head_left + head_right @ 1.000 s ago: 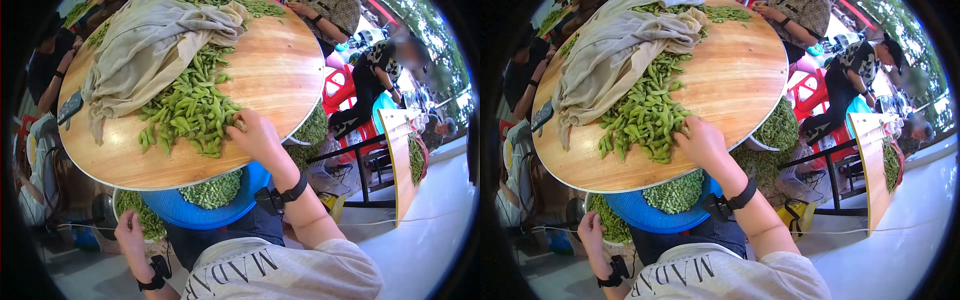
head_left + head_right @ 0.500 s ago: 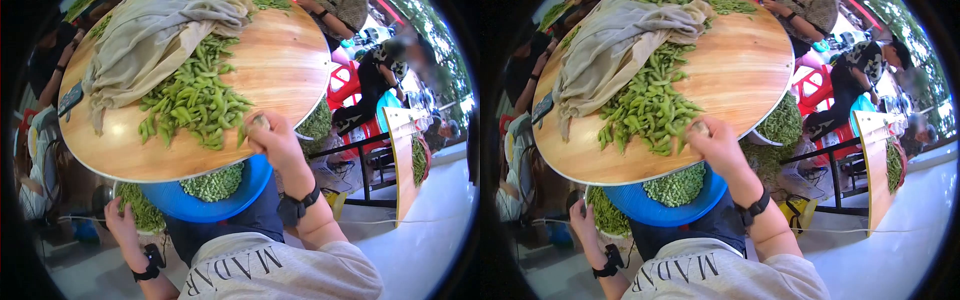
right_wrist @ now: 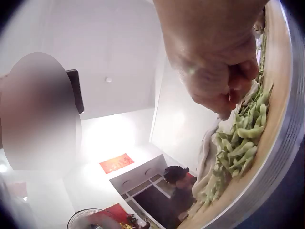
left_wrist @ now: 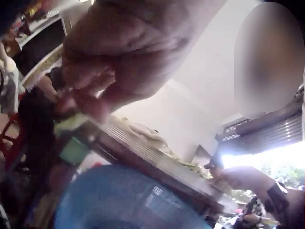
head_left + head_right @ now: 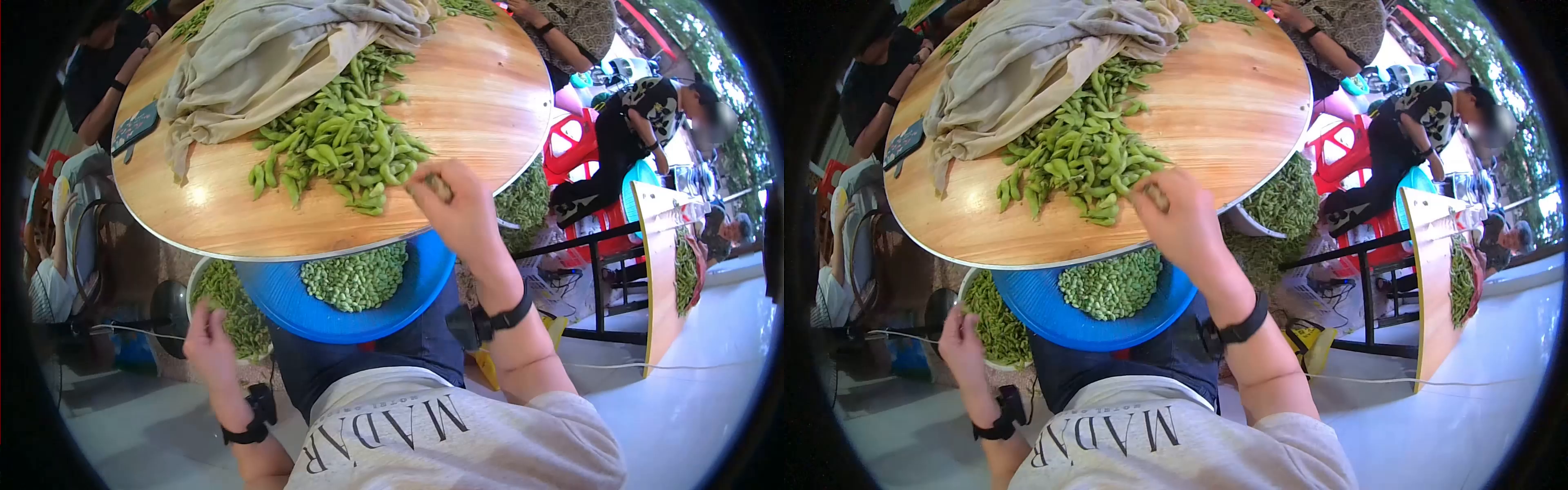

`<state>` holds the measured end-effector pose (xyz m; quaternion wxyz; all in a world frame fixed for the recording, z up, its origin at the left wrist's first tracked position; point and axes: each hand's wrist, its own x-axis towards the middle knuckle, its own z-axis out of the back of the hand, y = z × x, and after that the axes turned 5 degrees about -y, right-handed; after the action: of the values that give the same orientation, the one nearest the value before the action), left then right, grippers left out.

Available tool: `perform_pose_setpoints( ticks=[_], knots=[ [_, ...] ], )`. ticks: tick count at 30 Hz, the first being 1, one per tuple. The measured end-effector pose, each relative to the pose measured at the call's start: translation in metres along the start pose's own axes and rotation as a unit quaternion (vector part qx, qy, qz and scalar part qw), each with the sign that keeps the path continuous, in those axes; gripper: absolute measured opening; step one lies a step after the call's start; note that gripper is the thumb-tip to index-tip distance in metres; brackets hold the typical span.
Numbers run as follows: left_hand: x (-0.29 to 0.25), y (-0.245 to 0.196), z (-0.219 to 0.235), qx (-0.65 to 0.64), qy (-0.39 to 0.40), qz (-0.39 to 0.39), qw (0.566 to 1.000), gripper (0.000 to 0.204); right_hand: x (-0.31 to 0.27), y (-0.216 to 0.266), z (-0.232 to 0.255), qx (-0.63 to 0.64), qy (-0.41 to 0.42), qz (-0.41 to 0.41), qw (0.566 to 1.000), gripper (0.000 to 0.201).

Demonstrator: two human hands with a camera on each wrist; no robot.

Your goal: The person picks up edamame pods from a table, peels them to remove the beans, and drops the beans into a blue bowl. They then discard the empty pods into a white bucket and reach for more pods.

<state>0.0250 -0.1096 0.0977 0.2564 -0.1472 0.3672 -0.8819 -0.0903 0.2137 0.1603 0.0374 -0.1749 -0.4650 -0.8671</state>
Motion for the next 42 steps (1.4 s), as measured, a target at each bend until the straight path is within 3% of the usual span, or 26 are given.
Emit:
perform_pose_setpoints(
  ticks=[2,4,7,10,11,13,16,21,24,27,33,39,42],
  knots=[
    [0.000,-0.004,0.004,0.032,-0.083,-0.020,0.996,0.032,0.016,-0.015,-0.005,-0.069,-0.005,0.029,0.997,0.016],
    [0.001,-0.017,0.007,0.067,-0.148,-0.098,0.982,0.036,0.024,-0.023,-0.020,-0.111,0.029,0.034,0.993,0.019],
    [-0.006,-0.043,-0.002,-0.181,0.020,0.015,0.983,0.028,0.031,-0.029,-0.033,-0.112,0.024,0.072,0.991,0.021],
    [-0.016,-0.088,-0.023,-0.309,0.181,0.045,0.933,0.020,0.033,-0.019,-0.019,0.066,0.052,-0.076,0.994,0.017],
    [-0.018,-0.106,-0.030,-0.308,0.219,0.039,0.925,0.023,0.030,-0.014,-0.012,0.178,0.071,-0.140,0.971,0.017],
    [-0.025,-0.132,-0.053,-0.342,0.234,-0.008,0.910,0.028,0.021,-0.004,-0.004,0.394,0.103,-0.263,0.874,0.016],
    [-0.033,-0.156,-0.084,-0.348,0.227,-0.097,0.904,0.028,-0.009,0.000,-0.011,0.503,0.133,-0.295,0.801,0.015],
    [-0.034,-0.145,-0.101,-0.332,0.198,-0.179,0.905,0.014,-0.029,-0.003,-0.001,0.405,0.191,-0.271,0.852,0.024],
    [-0.037,-0.146,-0.094,-0.311,0.217,-0.166,0.910,0.010,-0.031,-0.009,0.004,0.345,0.261,-0.217,0.875,0.038],
    [-0.036,-0.143,-0.094,-0.259,0.177,-0.253,0.915,0.010,-0.035,-0.005,-0.001,0.346,0.291,-0.207,0.868,0.037],
    [-0.038,-0.153,-0.077,-0.175,0.169,-0.306,0.920,0.011,-0.039,0.004,-0.005,0.329,0.292,-0.207,0.874,0.033],
    [-0.039,-0.143,-0.077,-0.198,0.129,-0.340,0.910,0.010,-0.045,0.008,-0.012,0.313,0.286,-0.194,0.885,0.026],
    [-0.044,-0.134,-0.080,-0.242,0.152,-0.258,0.923,0.007,-0.049,0.011,-0.017,0.308,0.268,-0.184,0.894,0.024]
  ],
)
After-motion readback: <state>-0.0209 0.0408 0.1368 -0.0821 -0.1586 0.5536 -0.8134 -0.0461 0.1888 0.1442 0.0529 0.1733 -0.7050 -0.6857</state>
